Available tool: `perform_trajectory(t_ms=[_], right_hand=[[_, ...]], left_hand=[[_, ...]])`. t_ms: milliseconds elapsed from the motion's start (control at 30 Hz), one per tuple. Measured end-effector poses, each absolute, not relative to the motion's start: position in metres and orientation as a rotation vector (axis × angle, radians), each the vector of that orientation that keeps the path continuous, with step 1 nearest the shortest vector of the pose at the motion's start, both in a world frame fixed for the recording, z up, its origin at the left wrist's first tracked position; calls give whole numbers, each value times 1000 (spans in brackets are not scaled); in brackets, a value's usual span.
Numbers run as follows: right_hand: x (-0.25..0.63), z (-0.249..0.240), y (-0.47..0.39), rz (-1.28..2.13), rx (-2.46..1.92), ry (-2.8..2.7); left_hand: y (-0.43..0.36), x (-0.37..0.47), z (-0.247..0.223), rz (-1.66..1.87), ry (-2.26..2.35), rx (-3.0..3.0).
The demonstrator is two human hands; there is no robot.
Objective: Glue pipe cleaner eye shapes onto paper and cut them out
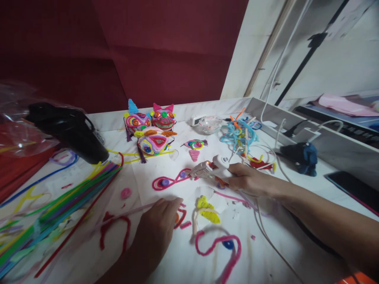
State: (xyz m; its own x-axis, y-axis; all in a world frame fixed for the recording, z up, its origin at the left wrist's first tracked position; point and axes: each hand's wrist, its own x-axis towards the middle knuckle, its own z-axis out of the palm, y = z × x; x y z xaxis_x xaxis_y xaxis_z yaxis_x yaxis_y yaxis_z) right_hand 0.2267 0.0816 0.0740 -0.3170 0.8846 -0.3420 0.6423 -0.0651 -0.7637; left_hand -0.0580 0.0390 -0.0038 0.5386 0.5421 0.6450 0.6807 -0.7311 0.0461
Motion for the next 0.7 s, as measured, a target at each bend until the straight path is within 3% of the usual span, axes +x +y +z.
perform_trajectory(t_ms=[700], right_hand=[[230,68,86,1182,-1707,-1983]], left_hand=[[41,-62,-10,-955,-1020,-2565]])
